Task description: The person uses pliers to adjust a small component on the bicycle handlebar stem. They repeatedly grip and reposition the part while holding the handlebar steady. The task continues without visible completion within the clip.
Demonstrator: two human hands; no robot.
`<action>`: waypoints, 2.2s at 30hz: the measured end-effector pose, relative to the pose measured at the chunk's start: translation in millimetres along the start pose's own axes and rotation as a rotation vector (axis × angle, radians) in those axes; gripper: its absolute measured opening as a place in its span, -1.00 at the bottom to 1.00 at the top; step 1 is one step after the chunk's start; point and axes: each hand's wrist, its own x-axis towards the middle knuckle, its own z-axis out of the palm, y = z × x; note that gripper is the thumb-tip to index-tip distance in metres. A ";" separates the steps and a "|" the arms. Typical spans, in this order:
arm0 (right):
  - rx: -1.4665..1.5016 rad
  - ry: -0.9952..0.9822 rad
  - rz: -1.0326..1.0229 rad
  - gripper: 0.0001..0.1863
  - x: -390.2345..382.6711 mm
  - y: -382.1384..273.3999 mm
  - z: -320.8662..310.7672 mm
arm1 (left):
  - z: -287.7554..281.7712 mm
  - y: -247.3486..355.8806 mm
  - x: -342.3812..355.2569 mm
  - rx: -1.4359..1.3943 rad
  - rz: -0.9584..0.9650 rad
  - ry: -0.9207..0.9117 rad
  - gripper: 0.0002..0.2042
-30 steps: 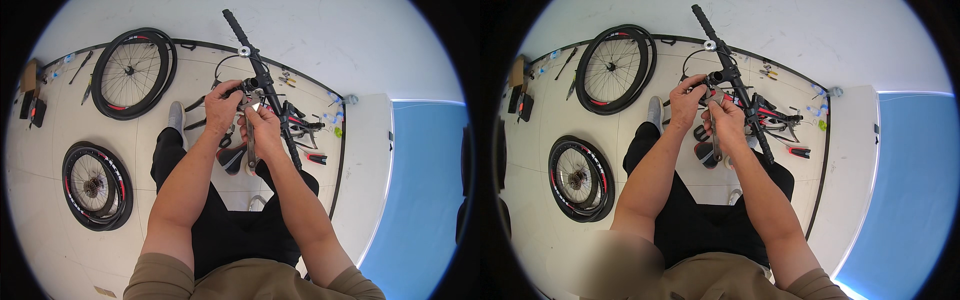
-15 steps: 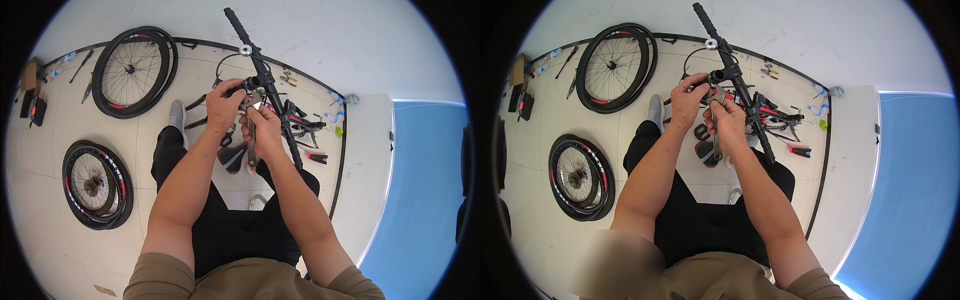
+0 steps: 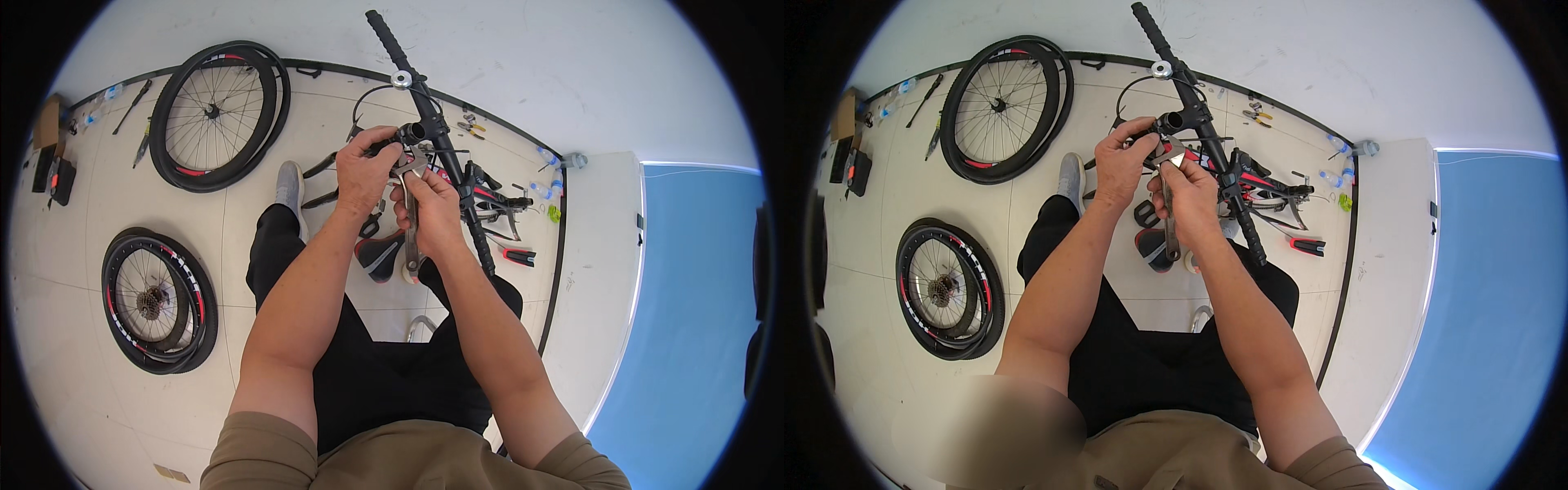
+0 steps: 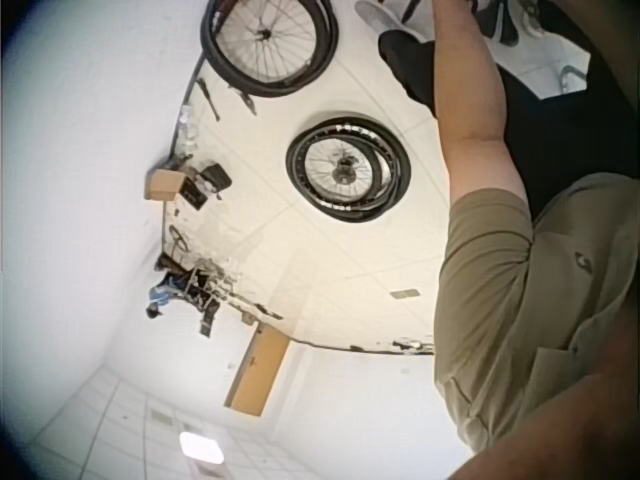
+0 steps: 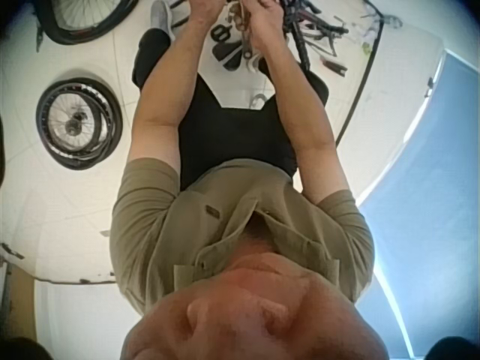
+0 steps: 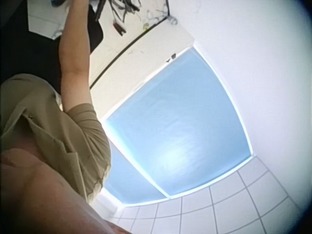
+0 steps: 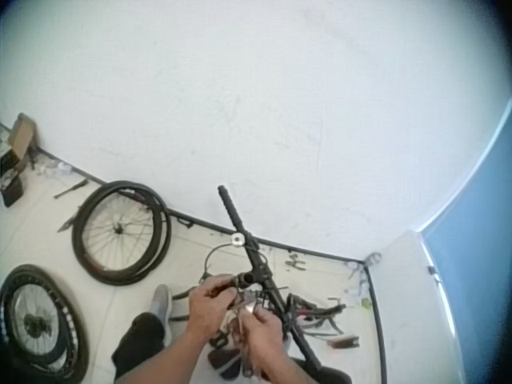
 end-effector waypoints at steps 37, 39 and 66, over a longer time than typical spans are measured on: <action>-0.072 0.073 0.038 -0.79 2.7 1.7 2.4 | -1.0 1.1 0.4 -0.031 0.011 -0.033 -0.73; -0.078 0.082 0.046 -0.79 1.9 -0.2 4.1 | -1.3 2.2 -0.1 -0.032 -0.002 -0.038 -0.73; -0.008 0.051 0.011 -0.83 1.7 2.9 3.8 | -3.4 -3.2 2.2 -0.031 0.004 -0.030 -0.62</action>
